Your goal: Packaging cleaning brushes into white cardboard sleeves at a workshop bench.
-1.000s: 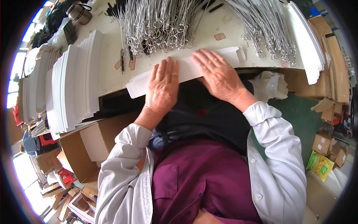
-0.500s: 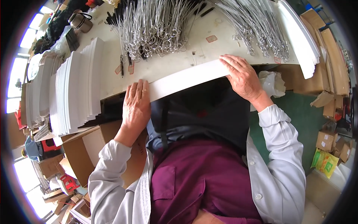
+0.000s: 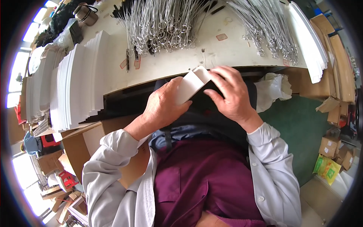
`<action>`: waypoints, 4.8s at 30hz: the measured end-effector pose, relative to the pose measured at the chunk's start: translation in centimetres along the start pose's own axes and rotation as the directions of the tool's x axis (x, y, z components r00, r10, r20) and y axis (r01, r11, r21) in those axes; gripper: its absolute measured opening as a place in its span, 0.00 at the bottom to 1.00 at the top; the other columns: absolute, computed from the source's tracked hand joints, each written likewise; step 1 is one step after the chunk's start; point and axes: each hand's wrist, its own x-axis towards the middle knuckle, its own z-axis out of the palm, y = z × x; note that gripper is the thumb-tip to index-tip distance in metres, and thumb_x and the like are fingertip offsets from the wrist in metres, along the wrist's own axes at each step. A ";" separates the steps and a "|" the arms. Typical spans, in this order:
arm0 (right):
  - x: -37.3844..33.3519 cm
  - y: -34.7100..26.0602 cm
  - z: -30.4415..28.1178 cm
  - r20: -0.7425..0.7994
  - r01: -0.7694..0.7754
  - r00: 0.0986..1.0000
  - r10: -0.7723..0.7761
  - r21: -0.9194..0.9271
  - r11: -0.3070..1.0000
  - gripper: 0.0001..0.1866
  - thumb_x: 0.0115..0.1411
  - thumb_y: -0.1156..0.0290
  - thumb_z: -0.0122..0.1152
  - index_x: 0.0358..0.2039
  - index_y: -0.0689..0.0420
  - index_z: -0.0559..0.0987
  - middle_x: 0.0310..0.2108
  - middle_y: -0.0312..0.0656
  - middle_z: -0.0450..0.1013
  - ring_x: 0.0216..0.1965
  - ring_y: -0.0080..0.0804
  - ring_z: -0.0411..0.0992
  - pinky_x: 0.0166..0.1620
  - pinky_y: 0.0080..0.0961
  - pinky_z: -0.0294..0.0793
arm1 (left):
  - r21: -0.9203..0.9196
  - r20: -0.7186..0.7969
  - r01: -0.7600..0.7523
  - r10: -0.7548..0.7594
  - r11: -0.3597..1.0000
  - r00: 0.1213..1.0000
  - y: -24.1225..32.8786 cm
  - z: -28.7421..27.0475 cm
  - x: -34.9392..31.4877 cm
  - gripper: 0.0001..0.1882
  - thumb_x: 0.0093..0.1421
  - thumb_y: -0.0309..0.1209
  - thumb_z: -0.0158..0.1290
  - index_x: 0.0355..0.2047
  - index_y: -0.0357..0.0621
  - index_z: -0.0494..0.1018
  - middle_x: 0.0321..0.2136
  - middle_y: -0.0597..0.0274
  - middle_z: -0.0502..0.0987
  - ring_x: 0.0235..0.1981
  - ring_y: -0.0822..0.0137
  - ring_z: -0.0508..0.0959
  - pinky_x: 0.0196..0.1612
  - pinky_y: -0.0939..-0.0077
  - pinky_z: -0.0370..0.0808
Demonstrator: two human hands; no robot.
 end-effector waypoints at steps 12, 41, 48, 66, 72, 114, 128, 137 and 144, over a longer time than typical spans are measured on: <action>-4.2 -2.7 3.9 0.153 -0.461 0.880 0.449 0.497 0.735 0.12 0.66 0.73 0.67 0.46 0.67 0.82 0.32 0.51 0.80 0.31 0.44 0.81 0.35 0.31 0.78 | -0.108 -0.044 0.053 -0.058 0.993 0.997 -0.4 4.2 -2.5 0.38 0.52 0.32 0.68 0.62 0.45 0.64 0.46 0.42 0.80 0.46 0.41 0.83 0.46 0.54 0.83; -6.1 -4.6 5.5 0.118 -0.358 0.934 0.339 0.304 0.883 0.15 0.65 0.73 0.64 0.51 0.65 0.81 0.32 0.52 0.82 0.31 0.49 0.81 0.34 0.37 0.81 | -0.208 -0.074 0.055 -0.072 0.977 0.995 -1.2 8.3 -3.4 0.26 0.56 0.33 0.66 0.50 0.44 0.66 0.39 0.45 0.82 0.37 0.43 0.85 0.36 0.52 0.84; -6.2 -5.0 5.8 0.248 -0.610 0.787 0.565 0.453 0.650 0.11 0.67 0.71 0.64 0.44 0.64 0.85 0.32 0.52 0.83 0.31 0.35 0.83 0.35 0.29 0.80 | -0.135 -0.118 0.076 -0.092 0.988 0.989 -0.8 8.6 -3.7 0.34 0.55 0.34 0.68 0.56 0.41 0.63 0.34 0.41 0.82 0.34 0.42 0.85 0.35 0.52 0.84; -6.2 -3.6 5.9 0.557 -0.819 0.425 0.713 0.572 0.042 0.08 0.65 0.72 0.69 0.33 0.65 0.82 0.25 0.37 0.81 0.25 0.15 0.75 0.29 0.18 0.74 | -0.062 -0.160 0.028 -0.038 0.998 0.986 -1.9 10.0 -5.2 0.28 0.51 0.34 0.70 0.49 0.39 0.74 0.38 0.49 0.82 0.39 0.46 0.84 0.40 0.57 0.83; -6.3 -4.3 6.4 0.412 -0.780 0.514 0.752 0.589 0.211 0.11 0.66 0.72 0.68 0.29 0.64 0.82 0.22 0.33 0.79 0.24 0.14 0.72 0.27 0.18 0.71 | -0.087 -0.158 0.060 -0.073 0.994 0.985 -1.3 9.7 -5.2 0.29 0.51 0.34 0.70 0.51 0.38 0.73 0.39 0.48 0.82 0.40 0.47 0.84 0.41 0.57 0.83; -1.3 0.5 1.0 0.248 -0.580 0.772 0.586 0.653 0.487 0.24 0.70 0.71 0.64 0.62 0.66 0.73 0.35 0.38 0.80 0.33 0.17 0.76 0.38 0.18 0.78 | 0.296 -0.054 -0.054 0.073 0.954 0.996 -2.7 -4.4 -4.6 0.30 0.50 0.31 0.67 0.53 0.39 0.71 0.33 0.50 0.78 0.35 0.46 0.82 0.38 0.56 0.80; 1.5 5.0 0.1 -0.104 -0.413 0.894 0.435 0.184 0.892 0.12 0.67 0.70 0.64 0.46 0.65 0.83 0.34 0.47 0.82 0.30 0.32 0.79 0.34 0.26 0.78 | 0.269 -0.577 0.537 -0.313 0.799 0.754 -6.3 -11.3 0.0 0.31 0.57 0.49 0.64 0.40 0.26 0.74 0.31 0.31 0.82 0.38 0.36 0.84 0.45 0.50 0.80; 1.7 5.9 1.4 -0.108 -0.400 0.906 0.408 0.094 0.912 0.08 0.65 0.72 0.65 0.43 0.60 0.83 0.34 0.42 0.80 0.26 0.33 0.75 0.33 0.28 0.76 | 0.358 -0.516 0.633 -0.420 0.686 0.747 -9.6 -11.5 2.7 0.35 0.58 0.55 0.62 0.38 0.25 0.76 0.31 0.32 0.82 0.38 0.38 0.84 0.44 0.50 0.80; 1.4 6.4 1.8 -0.137 -0.374 0.916 0.376 0.046 0.926 0.07 0.65 0.73 0.65 0.42 0.59 0.83 0.35 0.41 0.79 0.26 0.34 0.75 0.34 0.28 0.76 | 0.465 -0.467 0.583 -0.375 0.666 0.801 -7.0 -11.7 3.8 0.28 0.58 0.49 0.63 0.36 0.28 0.79 0.30 0.34 0.82 0.36 0.39 0.84 0.43 0.53 0.80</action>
